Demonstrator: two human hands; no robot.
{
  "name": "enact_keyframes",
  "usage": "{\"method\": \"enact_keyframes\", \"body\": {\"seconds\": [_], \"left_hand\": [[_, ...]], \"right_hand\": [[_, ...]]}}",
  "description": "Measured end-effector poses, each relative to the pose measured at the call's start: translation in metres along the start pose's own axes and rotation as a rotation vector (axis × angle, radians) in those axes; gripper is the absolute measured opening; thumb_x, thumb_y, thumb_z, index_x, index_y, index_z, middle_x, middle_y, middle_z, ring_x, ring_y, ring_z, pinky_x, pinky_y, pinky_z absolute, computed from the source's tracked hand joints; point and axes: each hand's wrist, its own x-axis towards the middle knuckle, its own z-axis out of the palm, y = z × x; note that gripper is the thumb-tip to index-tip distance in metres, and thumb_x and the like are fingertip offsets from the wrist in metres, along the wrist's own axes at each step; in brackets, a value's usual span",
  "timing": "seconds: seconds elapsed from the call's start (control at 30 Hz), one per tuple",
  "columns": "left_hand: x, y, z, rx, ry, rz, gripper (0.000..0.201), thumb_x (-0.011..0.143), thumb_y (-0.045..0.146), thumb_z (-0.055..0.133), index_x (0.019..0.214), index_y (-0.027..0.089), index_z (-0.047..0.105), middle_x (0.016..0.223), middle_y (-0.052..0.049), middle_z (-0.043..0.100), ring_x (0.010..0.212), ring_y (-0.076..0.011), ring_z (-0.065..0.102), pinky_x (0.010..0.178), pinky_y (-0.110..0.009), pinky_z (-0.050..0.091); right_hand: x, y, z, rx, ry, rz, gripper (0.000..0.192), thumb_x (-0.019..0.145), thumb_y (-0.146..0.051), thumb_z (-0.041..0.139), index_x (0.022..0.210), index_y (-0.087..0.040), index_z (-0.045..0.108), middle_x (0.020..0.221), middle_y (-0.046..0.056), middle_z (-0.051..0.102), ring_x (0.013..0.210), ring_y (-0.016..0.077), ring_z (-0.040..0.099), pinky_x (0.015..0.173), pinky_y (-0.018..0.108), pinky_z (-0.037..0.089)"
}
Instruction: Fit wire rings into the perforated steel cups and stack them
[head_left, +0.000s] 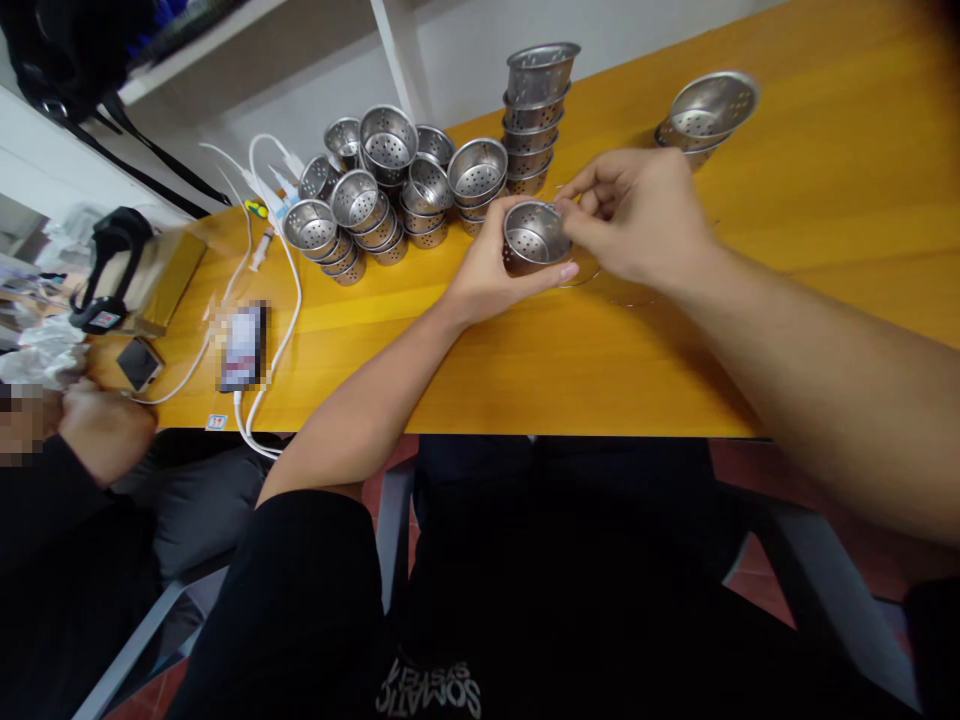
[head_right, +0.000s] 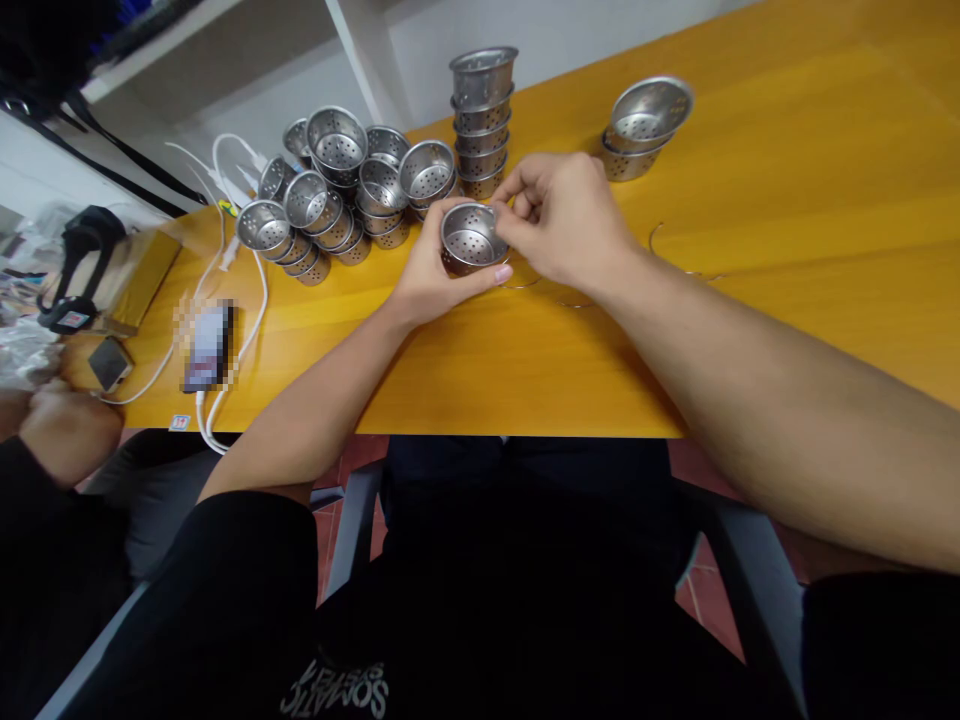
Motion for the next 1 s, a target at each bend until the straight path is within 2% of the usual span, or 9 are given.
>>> {"method": "enact_keyframes", "body": {"seconds": [0.13, 0.23, 0.37, 0.47, 0.53, 0.63, 0.77, 0.87, 1.0], "left_hand": [[0.001, 0.001, -0.002, -0.044, 0.006, -0.05, 0.106, 0.083, 0.077, 0.084, 0.159, 0.021, 0.035, 0.149, -0.014, 0.057, 0.144, -0.0293, 0.061, 0.131, -0.048, 0.043], [0.002, 0.003, -0.005, -0.08, 0.02, -0.07, 0.102, 0.08, 0.08, 0.085, 0.152, 0.022, 0.042, 0.144, -0.011, 0.06, 0.139, -0.0281, 0.063, 0.129, -0.048, 0.045], [0.005, 0.003, -0.012, -0.193, 0.047, -0.102, 0.091, 0.08, 0.088, 0.078, 0.137, 0.021, 0.052, 0.131, -0.008, 0.067, 0.123, -0.0246, 0.069, 0.121, -0.049, 0.051], [0.006, -0.004, -0.017, -0.275, 0.06, -0.146, 0.085, 0.085, 0.088, 0.072, 0.134, 0.02, 0.055, 0.133, -0.009, 0.067, 0.129, -0.0269, 0.066, 0.123, -0.051, 0.049], [0.007, -0.01, -0.019, -0.296, 0.059, -0.172, 0.079, 0.089, 0.084, 0.07, 0.136, 0.022, 0.055, 0.137, -0.009, 0.065, 0.136, -0.0273, 0.064, 0.127, -0.051, 0.047], [0.005, -0.013, -0.02, -0.261, 0.043, -0.161, 0.074, 0.092, 0.079, 0.071, 0.139, 0.024, 0.056, 0.138, -0.007, 0.067, 0.136, -0.0259, 0.065, 0.129, -0.05, 0.048], [0.003, -0.009, -0.019, -0.166, -0.011, -0.118, 0.072, 0.096, 0.079, 0.067, 0.14, 0.023, 0.056, 0.135, -0.006, 0.069, 0.131, -0.0238, 0.069, 0.128, -0.047, 0.05], [0.004, -0.015, -0.016, -0.122, -0.049, -0.041, 0.085, 0.092, 0.083, 0.069, 0.148, 0.023, 0.047, 0.139, -0.006, 0.064, 0.136, -0.0247, 0.068, 0.128, -0.049, 0.049], [0.005, -0.03, -0.012, -0.035, -0.04, 0.016, 0.102, 0.084, 0.083, 0.076, 0.155, 0.022, 0.035, 0.143, -0.008, 0.059, 0.138, -0.0261, 0.067, 0.126, -0.05, 0.05]], "right_hand": [[-0.001, -0.001, 0.002, 0.01, 0.004, -0.02, 0.016, 0.096, -0.036, 0.085, 0.098, -0.021, 0.079, 0.07, 0.001, 0.065, 0.058, 0.014, 0.051, 0.063, 0.034, 0.053], [-0.002, -0.005, -0.001, 0.045, -0.008, -0.064, 0.029, 0.099, -0.051, 0.083, 0.1, -0.022, 0.079, 0.073, 0.001, 0.064, 0.059, 0.0133, 0.051, 0.066, 0.034, 0.055], [-0.002, -0.011, -0.015, 0.141, -0.144, -0.107, 0.051, 0.097, -0.072, 0.078, 0.097, -0.022, 0.08, 0.076, 0.003, 0.067, 0.064, 0.0124, 0.053, 0.066, 0.033, 0.054], [0.0, -0.012, -0.023, 0.182, -0.238, -0.143, 0.058, 0.09, -0.079, 0.081, 0.109, -0.024, 0.082, 0.076, 0.001, 0.067, 0.062, 0.0108, 0.053, 0.061, 0.03, 0.049], [0.0, -0.011, -0.024, 0.196, -0.257, -0.152, 0.061, 0.088, -0.08, 0.084, 0.113, -0.024, 0.082, 0.075, 0.0, 0.067, 0.061, 0.01, 0.054, 0.056, 0.027, 0.045], [0.0, -0.011, -0.021, 0.241, -0.302, -0.123, 0.061, 0.088, -0.079, 0.083, 0.117, -0.025, 0.08, 0.075, -0.001, 0.07, 0.057, 0.0102, 0.06, 0.052, 0.026, 0.048], [-0.001, -0.013, -0.018, 0.297, -0.352, -0.094, 0.057, 0.088, -0.08, 0.083, 0.105, -0.026, 0.077, 0.07, -0.002, 0.069, 0.054, 0.0121, 0.063, 0.051, 0.027, 0.052], [0.0, -0.013, -0.017, 0.34, -0.361, -0.059, 0.056, 0.085, -0.077, 0.088, 0.096, -0.024, 0.073, 0.069, 0.0, 0.069, 0.056, 0.0132, 0.063, 0.052, 0.028, 0.052], [0.002, -0.012, -0.015, 0.381, -0.373, -0.02, 0.059, 0.076, -0.077, 0.094, 0.091, -0.024, 0.072, 0.066, -0.001, 0.067, 0.056, 0.0137, 0.062, 0.054, 0.029, 0.05]]}}
